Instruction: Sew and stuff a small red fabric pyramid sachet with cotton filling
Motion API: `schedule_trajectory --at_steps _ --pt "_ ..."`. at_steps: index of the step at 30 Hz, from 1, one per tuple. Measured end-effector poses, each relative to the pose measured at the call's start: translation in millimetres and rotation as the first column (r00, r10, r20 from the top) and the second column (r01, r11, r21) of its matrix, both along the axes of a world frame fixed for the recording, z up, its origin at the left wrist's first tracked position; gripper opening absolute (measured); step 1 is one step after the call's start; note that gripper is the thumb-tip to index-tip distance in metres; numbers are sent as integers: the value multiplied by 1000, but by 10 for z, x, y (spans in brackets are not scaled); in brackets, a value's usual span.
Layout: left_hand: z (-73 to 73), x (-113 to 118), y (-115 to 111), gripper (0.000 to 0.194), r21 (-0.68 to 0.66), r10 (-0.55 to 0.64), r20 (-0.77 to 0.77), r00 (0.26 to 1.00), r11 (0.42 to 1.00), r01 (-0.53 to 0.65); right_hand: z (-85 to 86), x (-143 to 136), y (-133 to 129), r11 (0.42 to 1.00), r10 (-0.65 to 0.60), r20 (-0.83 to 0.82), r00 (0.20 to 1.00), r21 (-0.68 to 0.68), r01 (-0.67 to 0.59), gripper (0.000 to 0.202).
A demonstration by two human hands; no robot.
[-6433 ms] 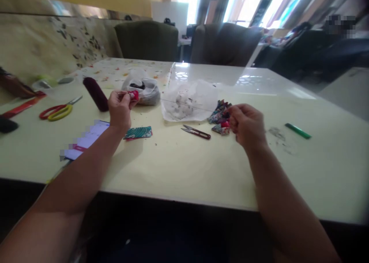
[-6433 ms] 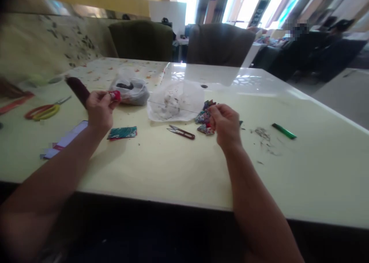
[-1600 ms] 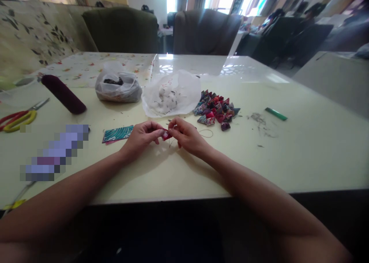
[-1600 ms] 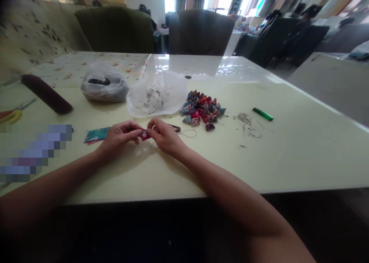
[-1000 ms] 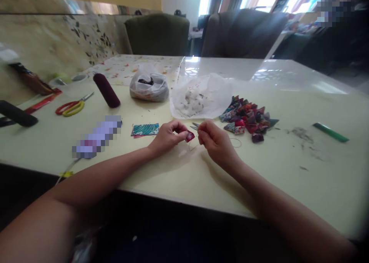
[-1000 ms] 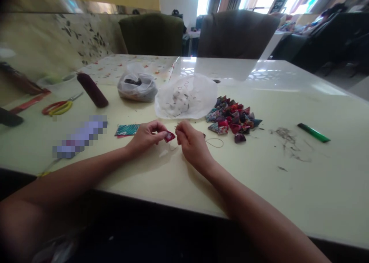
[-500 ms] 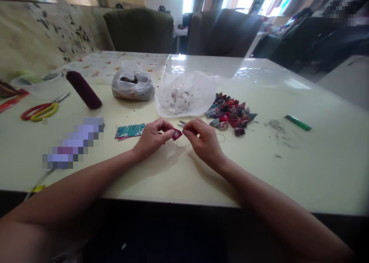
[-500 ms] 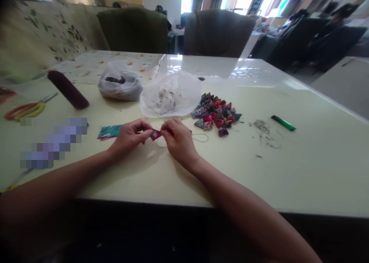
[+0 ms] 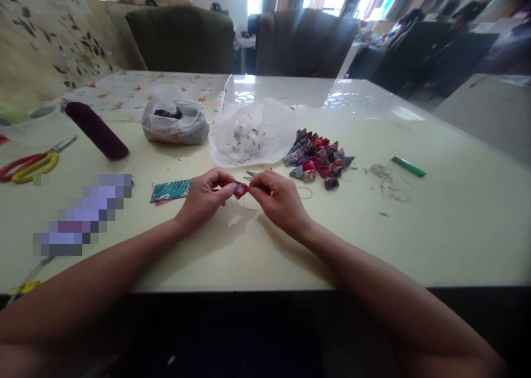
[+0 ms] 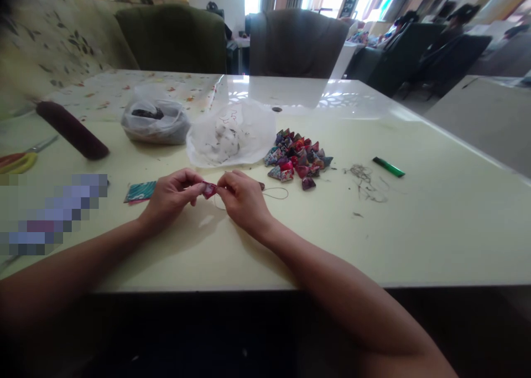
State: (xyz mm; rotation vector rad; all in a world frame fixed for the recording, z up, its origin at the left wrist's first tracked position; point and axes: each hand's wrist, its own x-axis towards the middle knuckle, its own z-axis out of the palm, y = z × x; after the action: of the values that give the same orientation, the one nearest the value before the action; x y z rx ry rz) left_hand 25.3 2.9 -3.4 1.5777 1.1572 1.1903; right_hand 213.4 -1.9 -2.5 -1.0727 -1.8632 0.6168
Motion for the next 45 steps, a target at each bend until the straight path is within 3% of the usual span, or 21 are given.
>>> schedule_trajectory --at_steps 27,36,45 --pt "-29 -19 6 15 54 23 -49 999 998 -20 -30 7 11 997 23 8 1000 76 -23 16" --pt "-23 -16 -15 15 249 38 -165 986 968 5 -20 20 8 997 37 14 999 63 -38 17" --pt "-22 -34 -3 13 300 43 -199 979 954 19 -52 16 21 994 49 -15 999 95 -48 17"
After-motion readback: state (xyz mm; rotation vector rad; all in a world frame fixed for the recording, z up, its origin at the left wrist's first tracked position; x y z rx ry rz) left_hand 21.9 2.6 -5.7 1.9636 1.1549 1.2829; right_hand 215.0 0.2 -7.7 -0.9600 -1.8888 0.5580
